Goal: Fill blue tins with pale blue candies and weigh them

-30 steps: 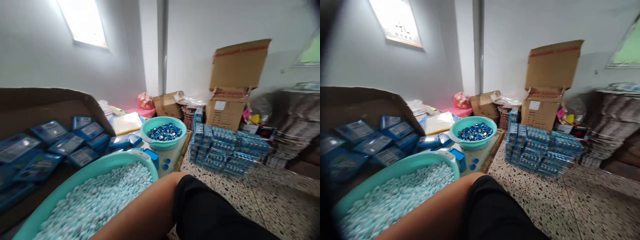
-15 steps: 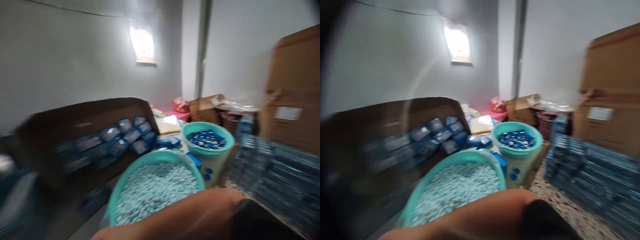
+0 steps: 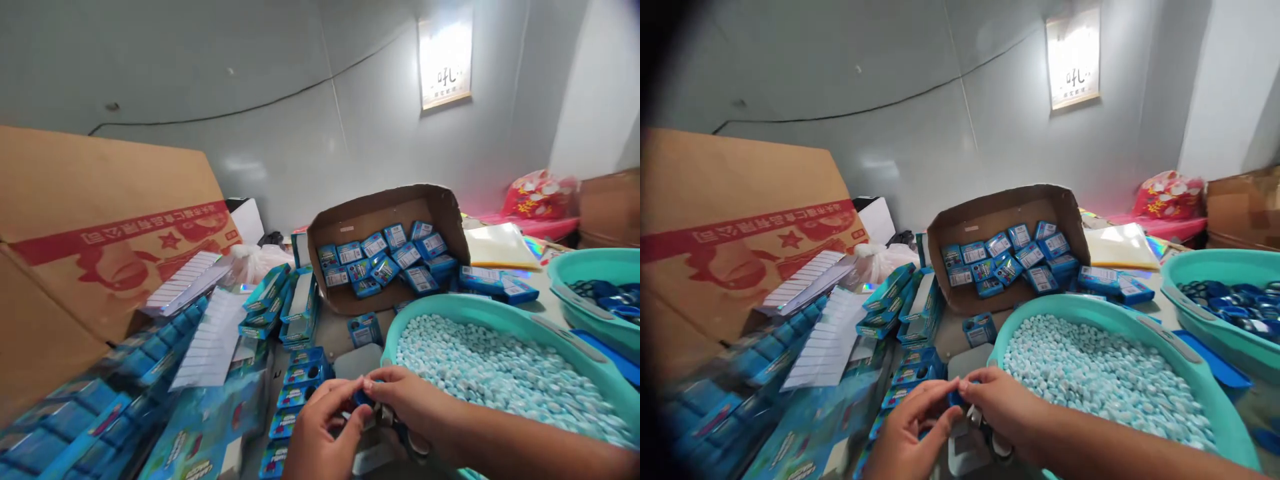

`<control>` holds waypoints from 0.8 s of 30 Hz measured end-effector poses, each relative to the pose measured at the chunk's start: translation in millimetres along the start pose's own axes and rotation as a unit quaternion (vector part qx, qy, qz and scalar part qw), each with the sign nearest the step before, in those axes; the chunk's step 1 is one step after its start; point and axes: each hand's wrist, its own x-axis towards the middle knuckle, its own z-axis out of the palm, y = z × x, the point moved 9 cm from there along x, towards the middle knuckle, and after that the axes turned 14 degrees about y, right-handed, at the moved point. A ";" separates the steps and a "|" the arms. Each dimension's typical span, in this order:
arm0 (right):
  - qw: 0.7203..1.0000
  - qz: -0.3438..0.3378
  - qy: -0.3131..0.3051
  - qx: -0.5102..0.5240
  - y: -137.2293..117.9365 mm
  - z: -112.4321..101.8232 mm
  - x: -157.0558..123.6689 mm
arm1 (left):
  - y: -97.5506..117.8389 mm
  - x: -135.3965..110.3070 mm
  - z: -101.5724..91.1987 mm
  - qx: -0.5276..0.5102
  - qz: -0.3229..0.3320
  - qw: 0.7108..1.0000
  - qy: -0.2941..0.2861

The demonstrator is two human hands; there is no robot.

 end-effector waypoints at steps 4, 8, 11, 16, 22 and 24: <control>0.997 0.003 -0.076 0.001 -6.0 11.6 -10.2 | -16.3 4.1 -19.3 -0.014 -0.021 0.998 0.057; 0.996 0.007 -0.088 0.021 -16.6 9.6 -18.0 | -7.1 25.9 -57.2 0.053 -0.080 0.987 0.130; 0.996 0.018 -0.071 0.048 -19.4 4.4 -14.7 | -7.8 66.5 -77.0 0.163 -0.092 0.977 0.106; 0.995 -0.001 -0.088 0.057 -23.5 3.1 -8.7 | -58.8 121.1 -62.5 0.326 -0.092 0.934 -0.110; 0.995 -0.002 -0.090 0.035 -18.7 1.6 -5.1 | -93.9 144.5 -49.3 0.457 -0.091 0.859 -0.213; 0.995 -0.004 -0.095 0.030 -18.0 2.5 -4.6 | -94.1 151.9 -40.2 0.485 -0.088 0.832 -0.256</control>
